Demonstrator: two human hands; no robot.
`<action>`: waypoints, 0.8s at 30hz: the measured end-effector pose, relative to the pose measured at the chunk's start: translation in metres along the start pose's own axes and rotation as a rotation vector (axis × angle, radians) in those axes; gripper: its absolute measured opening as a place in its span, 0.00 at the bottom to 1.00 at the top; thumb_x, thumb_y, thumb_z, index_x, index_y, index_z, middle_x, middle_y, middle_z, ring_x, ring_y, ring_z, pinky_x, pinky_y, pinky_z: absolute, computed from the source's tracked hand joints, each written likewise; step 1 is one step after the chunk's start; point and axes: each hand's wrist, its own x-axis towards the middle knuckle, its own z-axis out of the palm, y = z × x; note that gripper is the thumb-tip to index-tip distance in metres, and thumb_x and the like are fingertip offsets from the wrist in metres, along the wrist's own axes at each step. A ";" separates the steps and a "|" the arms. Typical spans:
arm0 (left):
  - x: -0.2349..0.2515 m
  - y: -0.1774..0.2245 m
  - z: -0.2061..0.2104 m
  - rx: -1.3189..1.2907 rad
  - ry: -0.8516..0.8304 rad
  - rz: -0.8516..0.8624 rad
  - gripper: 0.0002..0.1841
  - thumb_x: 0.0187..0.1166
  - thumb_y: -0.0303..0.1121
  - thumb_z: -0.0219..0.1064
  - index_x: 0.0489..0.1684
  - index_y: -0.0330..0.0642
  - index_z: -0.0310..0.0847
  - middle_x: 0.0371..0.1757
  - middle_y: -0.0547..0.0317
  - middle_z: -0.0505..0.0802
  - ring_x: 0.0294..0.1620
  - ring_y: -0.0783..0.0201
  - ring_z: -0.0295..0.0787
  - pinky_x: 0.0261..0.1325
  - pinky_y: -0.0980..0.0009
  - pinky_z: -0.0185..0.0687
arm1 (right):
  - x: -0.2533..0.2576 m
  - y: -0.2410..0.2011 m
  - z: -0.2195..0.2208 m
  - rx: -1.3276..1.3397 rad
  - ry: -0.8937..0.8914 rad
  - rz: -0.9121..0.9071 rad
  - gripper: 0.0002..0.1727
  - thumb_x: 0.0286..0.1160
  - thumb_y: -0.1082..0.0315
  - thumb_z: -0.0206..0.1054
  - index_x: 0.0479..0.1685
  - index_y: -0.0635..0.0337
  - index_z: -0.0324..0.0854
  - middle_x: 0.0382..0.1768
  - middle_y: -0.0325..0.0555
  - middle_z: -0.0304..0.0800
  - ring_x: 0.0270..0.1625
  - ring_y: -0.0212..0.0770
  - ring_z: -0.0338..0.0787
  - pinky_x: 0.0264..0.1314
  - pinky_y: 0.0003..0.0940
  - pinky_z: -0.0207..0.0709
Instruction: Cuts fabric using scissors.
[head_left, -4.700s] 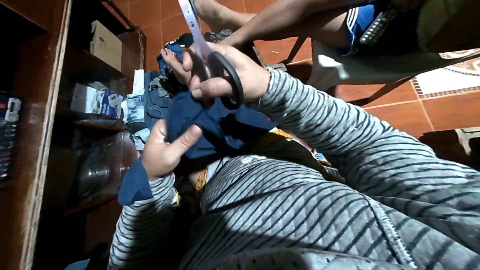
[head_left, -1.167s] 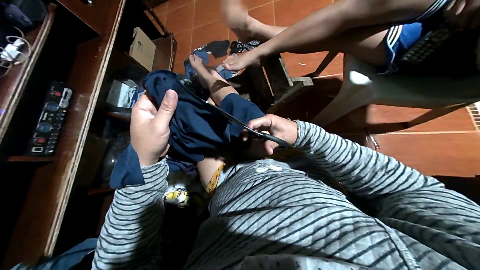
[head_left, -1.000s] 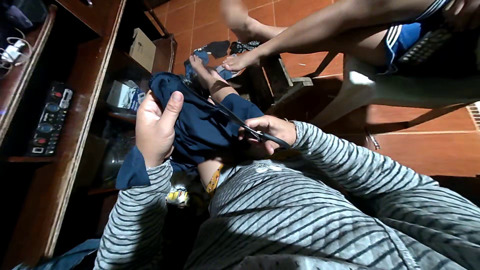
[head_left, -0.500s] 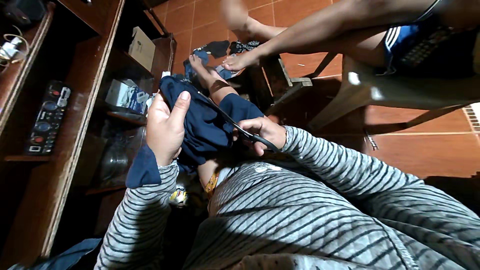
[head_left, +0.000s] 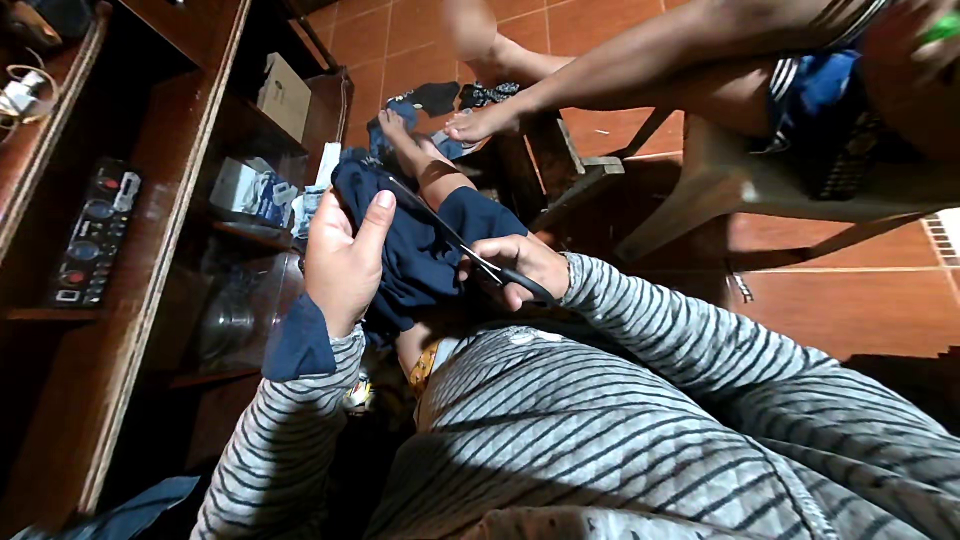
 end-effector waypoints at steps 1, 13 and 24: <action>0.000 0.000 0.000 0.002 -0.011 0.022 0.13 0.88 0.36 0.62 0.67 0.50 0.74 0.44 0.72 0.92 0.39 0.79 0.91 0.43 0.80 0.90 | 0.001 0.000 0.000 0.002 -0.004 -0.003 0.37 0.61 0.33 0.77 0.52 0.60 0.84 0.35 0.30 0.88 0.30 0.17 0.81 0.30 0.16 0.77; 0.001 0.000 -0.005 0.002 0.010 0.099 0.12 0.90 0.37 0.60 0.66 0.51 0.75 0.46 0.75 0.92 0.44 0.80 0.91 0.50 0.81 0.89 | -0.003 0.002 -0.004 0.024 -0.023 0.052 0.34 0.62 0.35 0.77 0.51 0.58 0.85 0.33 0.26 0.87 0.27 0.15 0.78 0.27 0.13 0.74; 0.004 -0.001 -0.009 0.044 0.063 0.260 0.08 0.92 0.33 0.55 0.56 0.51 0.80 0.41 0.82 0.90 0.42 0.87 0.88 0.49 0.87 0.85 | -0.004 0.001 -0.003 0.065 -0.075 0.037 0.37 0.60 0.31 0.76 0.54 0.56 0.85 0.34 0.25 0.86 0.31 0.15 0.80 0.32 0.14 0.76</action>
